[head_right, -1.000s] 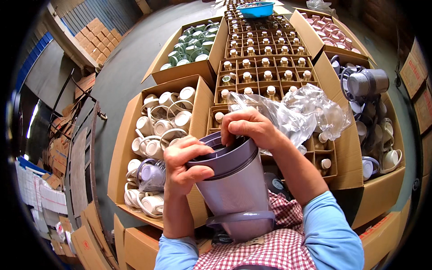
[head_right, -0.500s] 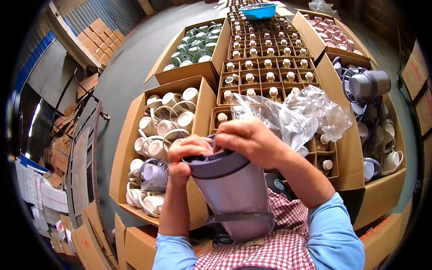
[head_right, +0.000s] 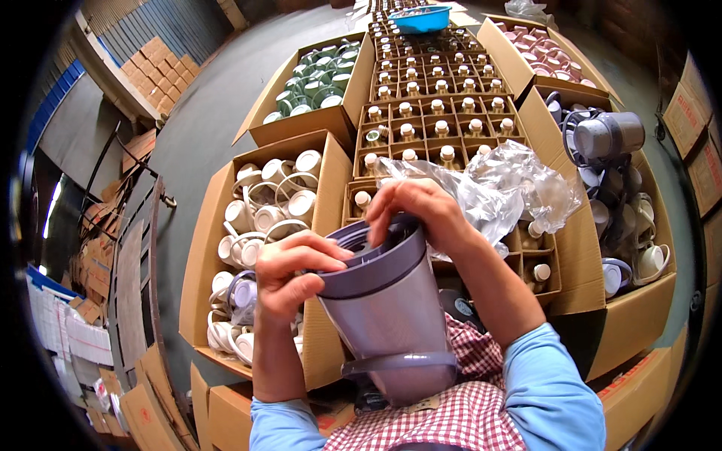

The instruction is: The person places a glass liner into a thermos body, inserts a plastic spacer and ring, and then screws on a base cap by hand.

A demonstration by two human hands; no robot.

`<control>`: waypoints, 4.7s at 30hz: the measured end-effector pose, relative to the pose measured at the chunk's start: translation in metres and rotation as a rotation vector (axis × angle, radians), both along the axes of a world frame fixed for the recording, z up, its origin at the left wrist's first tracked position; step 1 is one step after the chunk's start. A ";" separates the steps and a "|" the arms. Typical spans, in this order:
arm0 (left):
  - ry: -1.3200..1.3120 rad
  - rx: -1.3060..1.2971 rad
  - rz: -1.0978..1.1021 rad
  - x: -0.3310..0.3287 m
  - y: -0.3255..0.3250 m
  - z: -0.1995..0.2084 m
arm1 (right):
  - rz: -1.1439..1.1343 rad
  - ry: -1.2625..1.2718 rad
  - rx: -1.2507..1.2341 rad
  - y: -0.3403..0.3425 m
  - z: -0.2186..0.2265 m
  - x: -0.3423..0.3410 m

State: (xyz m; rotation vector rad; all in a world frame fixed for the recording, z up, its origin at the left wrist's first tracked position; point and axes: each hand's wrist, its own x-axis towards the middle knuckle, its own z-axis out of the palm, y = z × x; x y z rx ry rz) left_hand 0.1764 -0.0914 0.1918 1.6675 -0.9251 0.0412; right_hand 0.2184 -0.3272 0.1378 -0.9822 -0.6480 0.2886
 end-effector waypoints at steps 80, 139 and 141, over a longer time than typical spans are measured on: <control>1.049 -1.015 -0.153 -0.077 -0.063 -0.135 | 0.081 -0.826 -1.298 0.039 0.139 -0.064; 1.150 -1.170 0.826 -0.099 0.010 -0.242 | 0.377 -0.400 -1.022 -0.109 -0.029 -0.209; 1.186 -1.271 0.466 -0.097 0.025 -0.252 | 0.293 -0.491 -1.105 -0.108 -0.046 -0.238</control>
